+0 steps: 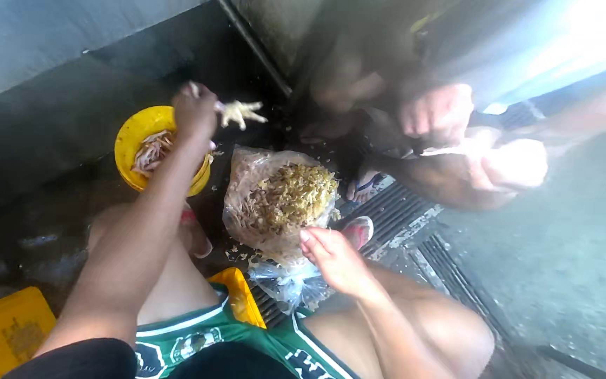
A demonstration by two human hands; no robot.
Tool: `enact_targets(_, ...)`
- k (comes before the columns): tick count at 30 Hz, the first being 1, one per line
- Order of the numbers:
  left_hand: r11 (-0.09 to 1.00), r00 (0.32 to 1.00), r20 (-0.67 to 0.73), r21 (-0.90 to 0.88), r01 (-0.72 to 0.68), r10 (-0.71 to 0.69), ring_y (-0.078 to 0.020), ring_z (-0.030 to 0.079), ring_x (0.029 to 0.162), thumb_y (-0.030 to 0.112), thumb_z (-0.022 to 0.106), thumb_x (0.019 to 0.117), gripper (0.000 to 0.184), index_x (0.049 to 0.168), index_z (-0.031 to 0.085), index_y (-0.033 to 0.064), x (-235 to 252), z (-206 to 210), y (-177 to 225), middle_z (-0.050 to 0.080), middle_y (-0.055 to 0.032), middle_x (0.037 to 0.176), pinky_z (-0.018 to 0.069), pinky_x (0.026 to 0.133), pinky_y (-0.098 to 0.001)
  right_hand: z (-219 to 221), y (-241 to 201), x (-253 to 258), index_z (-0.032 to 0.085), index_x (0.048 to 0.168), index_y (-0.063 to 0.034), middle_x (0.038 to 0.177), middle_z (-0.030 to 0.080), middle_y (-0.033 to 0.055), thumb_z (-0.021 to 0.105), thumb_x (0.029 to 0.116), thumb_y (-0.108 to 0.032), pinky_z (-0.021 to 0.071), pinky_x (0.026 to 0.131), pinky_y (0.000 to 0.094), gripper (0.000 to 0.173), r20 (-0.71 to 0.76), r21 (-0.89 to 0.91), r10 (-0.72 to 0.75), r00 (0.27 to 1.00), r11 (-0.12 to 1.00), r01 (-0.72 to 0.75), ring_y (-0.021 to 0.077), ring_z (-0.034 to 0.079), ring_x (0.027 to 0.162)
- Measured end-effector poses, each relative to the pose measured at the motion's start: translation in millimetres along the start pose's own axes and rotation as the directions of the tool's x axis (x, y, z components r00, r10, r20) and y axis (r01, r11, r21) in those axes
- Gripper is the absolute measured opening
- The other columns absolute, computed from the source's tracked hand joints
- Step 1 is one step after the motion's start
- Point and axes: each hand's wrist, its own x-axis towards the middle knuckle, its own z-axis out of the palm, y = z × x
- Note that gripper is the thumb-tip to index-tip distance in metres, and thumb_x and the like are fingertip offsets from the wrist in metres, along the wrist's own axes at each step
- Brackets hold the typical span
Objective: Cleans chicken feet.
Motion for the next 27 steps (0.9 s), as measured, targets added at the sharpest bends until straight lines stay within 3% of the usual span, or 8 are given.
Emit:
enact_targets(2,0.994,0.998,-0.039,-0.096,-0.052,0.049,-0.0120,0.051,0.055,0.015,0.057,0.0945,0.016,0.110,0.059,0.0092,5,-17,9,0.056,-0.0023,0.078,0.0439,0.047,-0.0290,-4,8,6,0.063,0.086,-0.0114,0.067,0.054,-0.0055,0.041,0.1096,-0.028,0.0468,0.052,0.0239,0.036,-0.076,0.091,-0.031,0.997,0.995,0.038,0.0052,0.051,0.055)
enact_targets(9,0.985,0.943,0.333,-0.163,0.048,0.010,-0.0105,0.047,0.051,0.010,0.054,0.0976,0.012,0.109,0.058,0.0075,-74,38,5,0.055,-0.0026,0.074,0.0407,0.044,-0.0252,4,0,29,0.065,0.124,-0.0038,0.092,0.068,0.0041,0.046,0.1076,-0.037,0.0582,0.068,0.0300,0.041,-0.019,0.371,-0.032,0.999,0.928,0.037,0.0122,0.064,0.072)
enact_targets(14,0.996,0.841,0.541,-0.081,0.038,0.012,-0.0174,0.055,0.059,0.009,0.056,0.0950,0.018,0.111,0.063,0.0061,-116,71,-6,0.061,-0.0084,0.081,0.0468,0.049,-0.0328,15,-5,42,0.066,0.098,-0.0056,0.075,0.061,0.0040,0.048,0.1078,-0.037,0.0532,0.059,0.0304,0.038,-0.242,0.620,-0.020,0.970,0.766,0.170,0.0133,0.057,0.060)
enact_targets(18,0.998,0.903,0.427,-0.040,-0.044,0.057,-0.0164,0.058,0.058,0.010,0.061,0.0920,0.010,0.101,0.065,0.0074,-98,70,-3,0.062,-0.0065,0.076,0.0489,0.051,-0.0336,18,-13,37,0.060,0.081,-0.0095,0.064,0.049,-0.0015,0.047,0.1081,-0.029,0.0437,0.053,0.0267,0.036,-0.189,0.564,-0.135,0.973,0.796,0.220,0.0096,0.047,0.054)
enact_targets(20,1.000,0.956,0.292,-0.019,-0.007,0.012,-0.0175,0.060,0.067,0.015,0.057,0.0996,0.019,0.112,0.065,0.0028,-66,55,-6,0.064,-0.0087,0.084,0.0532,0.060,-0.0377,14,-17,24,0.057,0.076,-0.0121,0.062,0.046,-0.0043,0.047,0.1078,-0.029,0.0418,0.053,0.0258,0.037,-0.157,0.520,-0.229,0.961,0.808,0.278,0.0075,0.045,0.055)
enact_targets(22,0.985,0.995,0.066,-0.147,0.088,-0.079,-0.0119,0.052,0.059,0.020,0.052,0.1032,0.018,0.113,0.057,0.0059,-22,31,-11,0.057,-0.0040,0.081,0.0487,0.054,-0.0303,9,-16,6,0.055,0.075,-0.0134,0.065,0.049,-0.0056,0.045,0.1087,-0.027,0.0434,0.056,0.0244,0.038,-0.159,0.465,-0.293,0.943,0.820,0.333,0.0058,0.048,0.058)
enact_targets(24,0.947,0.993,-0.065,-0.313,0.077,-0.102,-0.0087,0.043,0.052,0.020,0.050,0.1047,0.007,0.104,0.051,0.0131,-5,10,-4,0.049,0.0009,0.074,0.0407,0.046,-0.0250,3,-10,4,0.061,0.080,-0.0106,0.070,0.057,-0.0039,0.043,0.1092,-0.023,0.0487,0.058,0.0239,0.036,-0.191,0.410,-0.246,0.950,0.860,0.305,0.0061,0.054,0.061)
enact_targets(27,0.908,0.995,0.074,-0.409,0.092,-0.067,-0.0062,0.042,0.050,0.018,0.046,0.1069,0.004,0.106,0.050,0.0157,-37,21,4,0.049,0.0042,0.072,0.0398,0.044,-0.0215,-3,-9,18,0.069,0.113,-0.0048,0.080,0.061,0.0003,0.041,0.1074,-0.015,0.0540,0.060,0.0264,0.030,-0.139,0.439,-0.122,0.983,0.882,0.171,0.0093,0.057,0.063)
